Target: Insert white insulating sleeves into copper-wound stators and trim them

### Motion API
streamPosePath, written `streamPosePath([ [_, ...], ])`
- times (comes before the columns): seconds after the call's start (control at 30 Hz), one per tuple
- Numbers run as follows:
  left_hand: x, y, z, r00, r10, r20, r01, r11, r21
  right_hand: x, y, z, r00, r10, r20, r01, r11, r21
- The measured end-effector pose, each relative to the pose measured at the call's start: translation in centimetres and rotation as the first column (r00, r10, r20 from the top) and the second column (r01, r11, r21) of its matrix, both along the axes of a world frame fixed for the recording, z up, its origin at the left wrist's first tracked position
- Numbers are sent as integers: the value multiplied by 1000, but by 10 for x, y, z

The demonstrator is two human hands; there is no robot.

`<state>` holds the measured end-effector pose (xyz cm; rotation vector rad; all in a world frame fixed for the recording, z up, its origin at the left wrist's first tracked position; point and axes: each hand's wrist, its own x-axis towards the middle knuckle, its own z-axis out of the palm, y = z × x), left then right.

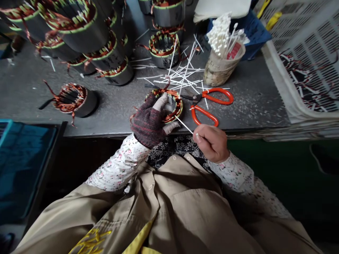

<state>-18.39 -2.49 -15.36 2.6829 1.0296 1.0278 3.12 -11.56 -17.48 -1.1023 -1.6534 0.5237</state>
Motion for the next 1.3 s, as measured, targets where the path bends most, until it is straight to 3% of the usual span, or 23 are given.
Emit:
streamPosePath([
  [0.13,-1,0,-1,1000,14,5,-14,999,-32,-1,4,-2,999,28,40,-31,998,59],
  [0.27,3,-3,-6,996,64,62,-59,996,-70,-21,32,-1,995,-6,-96,5,1000,-6],
  [0.4,5,-3,-6,965,-30,262,94,967,-235,-36,45,9,976,-107,-188,91,992,-92],
  [0.6,2,1,5,966,-104,235,140,980,-141,-31,29,29,996,-76,36,77,996,-42],
  [0.73,3,2,6,955,-146,259,181,977,-113,-30,37,30,970,-116,213,117,993,7],
  [0.93,3,5,3,978,-138,154,155,982,-108,-29,46,23,969,-155,193,164,986,-28],
  [1.13,2,5,4,979,-187,83,185,982,30,-37,36,40,932,-148,331,138,989,56],
  [1.3,5,3,3,985,-152,81,145,986,84,-30,18,65,999,-7,44,8,999,-32],
])
